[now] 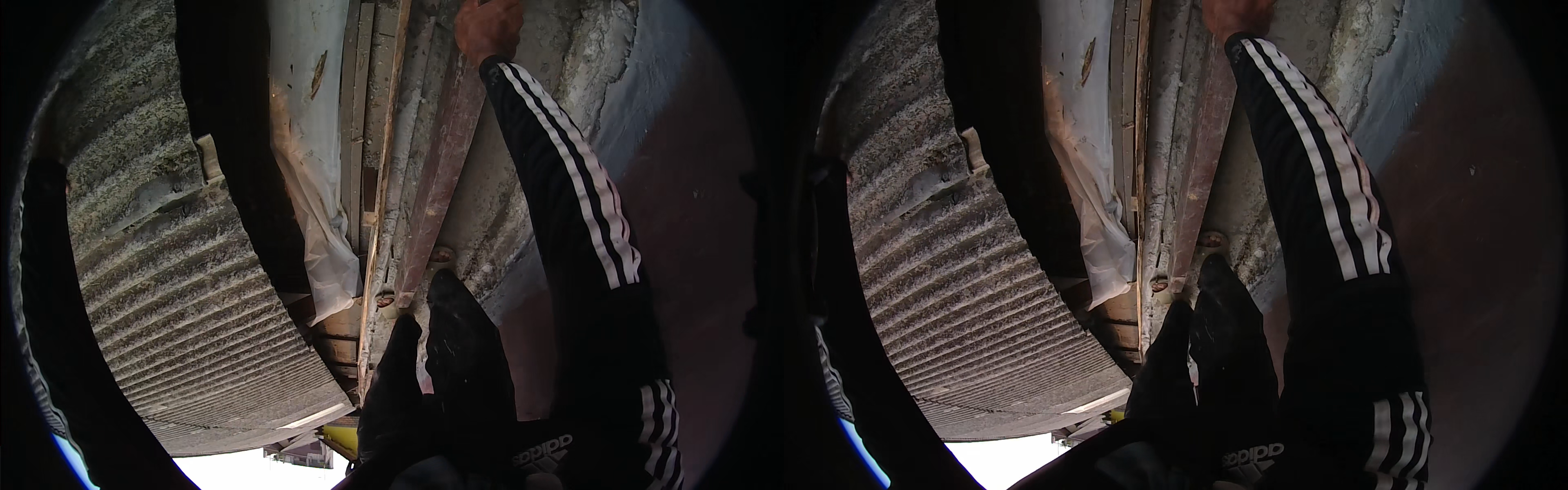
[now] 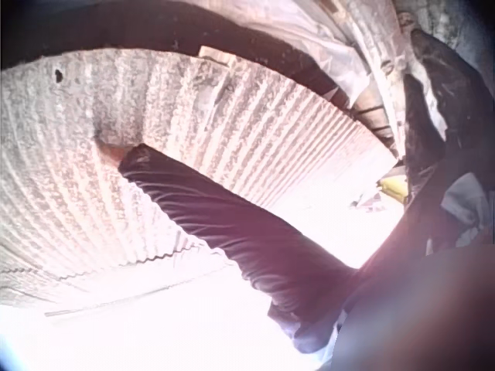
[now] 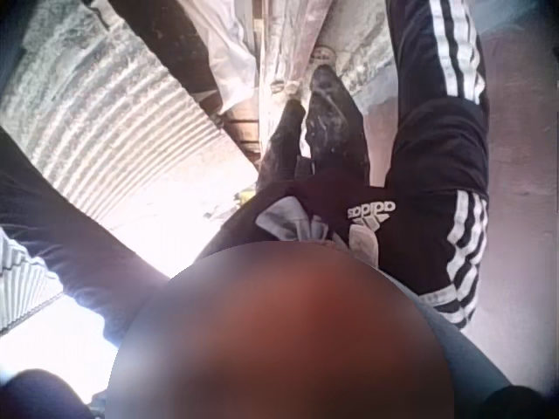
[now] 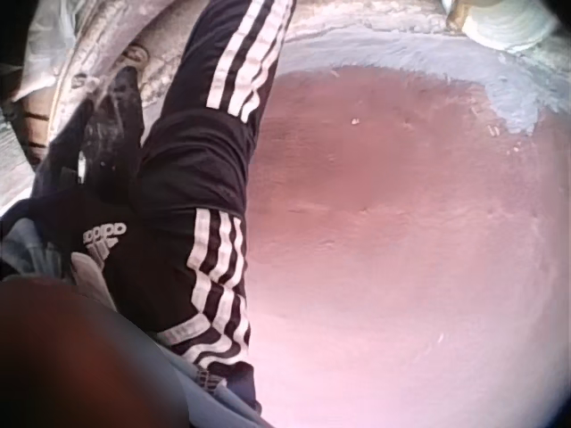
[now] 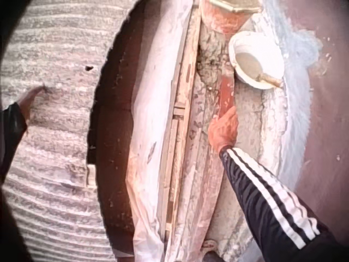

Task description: The person scoops wet cement from a bucket with a trowel and applies it to a narrow gap between a corrugated roof and a wall. They repeatedly transfer cement and smooth it along the joint, occasionally moving the bucket and trowel to adjust their position.

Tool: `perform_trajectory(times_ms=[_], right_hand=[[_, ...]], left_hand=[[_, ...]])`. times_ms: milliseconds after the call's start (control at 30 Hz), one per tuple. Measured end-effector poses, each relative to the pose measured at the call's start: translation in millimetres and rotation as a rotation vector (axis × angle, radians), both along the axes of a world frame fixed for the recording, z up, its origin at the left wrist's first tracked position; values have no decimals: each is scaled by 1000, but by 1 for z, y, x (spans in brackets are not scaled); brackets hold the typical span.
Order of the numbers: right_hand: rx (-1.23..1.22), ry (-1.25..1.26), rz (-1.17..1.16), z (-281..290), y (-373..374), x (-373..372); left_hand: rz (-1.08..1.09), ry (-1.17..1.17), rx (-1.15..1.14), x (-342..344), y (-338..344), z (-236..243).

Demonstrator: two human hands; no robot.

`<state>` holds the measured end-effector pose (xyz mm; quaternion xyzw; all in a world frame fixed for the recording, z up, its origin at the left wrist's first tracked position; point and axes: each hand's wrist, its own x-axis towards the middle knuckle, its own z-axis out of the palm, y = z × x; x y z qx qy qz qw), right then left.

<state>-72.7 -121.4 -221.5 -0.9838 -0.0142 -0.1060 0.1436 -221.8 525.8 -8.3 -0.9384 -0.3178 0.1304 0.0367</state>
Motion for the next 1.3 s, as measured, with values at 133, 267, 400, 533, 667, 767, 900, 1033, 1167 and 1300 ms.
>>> perform_trajectory(times_ms=[133, 267, 400, 533, 667, 767, 900, 1033, 1167, 1300], right_hand=[[34, 357, -26, 6, -1, 4], [44, 348, -34, 11, 0, 5], [80, 348, -29, 14, 0, 8], [80, 433, -45, 25, 0, 11], [56, 641, -89, 67, 5, 28], [389, 378, -86, 117, 13, 87], [1565, 281, -161, 167, 44, 249], [1426, 630, -233, 190, 55, 362], [1696, 464, -382, 197, 68, 374], [1904, 473, -38, 207, 33, 303]], left_hand=[[102, -53, -28, 10, 18, 3], [235, 84, 107, 16, 7, 8], [149, 453, 344, 17, -15, 14], [301, 576, 427, 17, -13, 2], [197, 806, 533, 7, 4, -11], [324, 593, 440, 7, 5, -12], [262, 692, 430, 16, -20, 6], [321, 594, 362, 35, -52, 26], [446, 332, 232, 37, -70, 41], [310, 524, 245, 34, -56, 32]])
